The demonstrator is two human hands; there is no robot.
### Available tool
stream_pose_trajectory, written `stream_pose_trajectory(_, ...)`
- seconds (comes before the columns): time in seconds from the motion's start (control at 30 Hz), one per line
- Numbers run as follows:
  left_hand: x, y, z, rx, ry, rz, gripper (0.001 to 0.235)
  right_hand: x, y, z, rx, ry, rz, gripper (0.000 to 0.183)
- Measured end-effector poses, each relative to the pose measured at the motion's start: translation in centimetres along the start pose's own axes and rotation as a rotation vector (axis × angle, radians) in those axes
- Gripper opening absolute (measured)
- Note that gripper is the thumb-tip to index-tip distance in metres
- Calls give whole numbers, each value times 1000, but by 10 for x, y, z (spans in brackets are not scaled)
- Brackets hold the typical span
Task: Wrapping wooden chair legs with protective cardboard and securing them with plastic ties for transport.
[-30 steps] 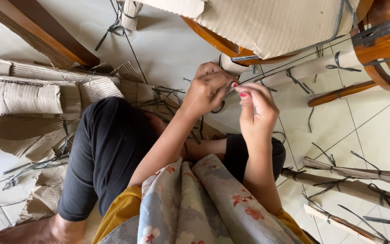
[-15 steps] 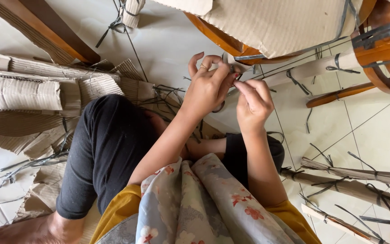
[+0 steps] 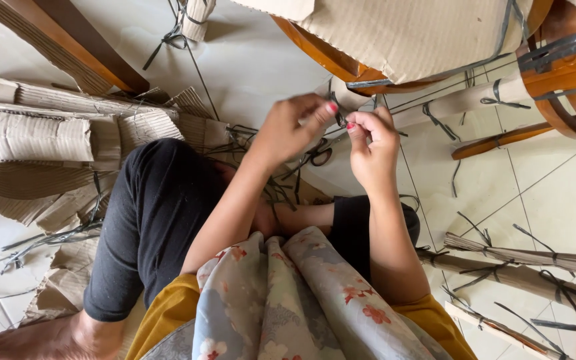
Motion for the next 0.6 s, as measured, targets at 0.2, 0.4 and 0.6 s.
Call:
stream_pose_trajectory(0.2,51,31,-10,-80,-32,422,13,-8,-2,7,-55,15,-51,9)
stream_pose_trajectory(0.4,69,30,4,-383,144,561,9,22,-7,2,-162,-26,29,10)
stream_pose_trajectory(0.6,69,24,-4,-464,221,543,14,24,-6,6,-198,-87,159,13)
Point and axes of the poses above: each hand's wrist, its own z-axis away from the middle knuckle, its own y-axis out of the palm, x = y × z, the point moved 8 cm from there along -z, towards the middle knuckle, and after that the axes turned 13 degrees about x, right-handed, at the moved point
